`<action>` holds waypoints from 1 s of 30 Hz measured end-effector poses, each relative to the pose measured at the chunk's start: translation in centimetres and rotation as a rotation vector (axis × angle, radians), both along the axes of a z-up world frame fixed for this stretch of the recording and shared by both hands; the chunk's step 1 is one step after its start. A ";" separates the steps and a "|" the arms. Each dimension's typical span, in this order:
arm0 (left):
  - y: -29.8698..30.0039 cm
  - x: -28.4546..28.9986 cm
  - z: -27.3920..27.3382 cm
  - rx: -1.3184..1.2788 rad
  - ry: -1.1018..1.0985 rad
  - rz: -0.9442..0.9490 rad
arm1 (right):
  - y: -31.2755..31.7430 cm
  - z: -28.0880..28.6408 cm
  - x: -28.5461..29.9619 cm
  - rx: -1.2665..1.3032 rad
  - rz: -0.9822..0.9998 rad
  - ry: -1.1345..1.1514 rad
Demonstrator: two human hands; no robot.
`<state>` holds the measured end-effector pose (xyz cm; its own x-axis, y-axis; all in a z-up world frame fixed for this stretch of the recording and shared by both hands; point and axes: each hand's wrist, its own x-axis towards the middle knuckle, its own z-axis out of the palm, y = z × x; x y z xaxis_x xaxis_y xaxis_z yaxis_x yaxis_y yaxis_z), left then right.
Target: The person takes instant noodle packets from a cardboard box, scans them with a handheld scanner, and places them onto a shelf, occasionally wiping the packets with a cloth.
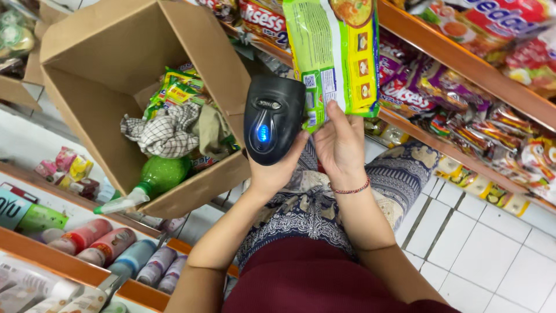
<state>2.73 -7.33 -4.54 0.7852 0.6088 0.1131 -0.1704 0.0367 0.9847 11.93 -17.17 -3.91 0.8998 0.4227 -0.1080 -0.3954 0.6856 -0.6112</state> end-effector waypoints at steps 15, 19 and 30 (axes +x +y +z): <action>-3.8 0.3 1.0 -0.014 -0.048 -0.124 | -5.7 2.1 0.0 -0.113 -0.137 -0.208; -4.4 0.8 1.3 0.056 -0.057 -0.073 | -6.0 1.9 -0.3 -0.134 -0.111 -0.207; -5.4 0.1 0.2 0.112 -0.027 -0.204 | -7.4 1.9 0.3 -0.017 -0.040 -0.115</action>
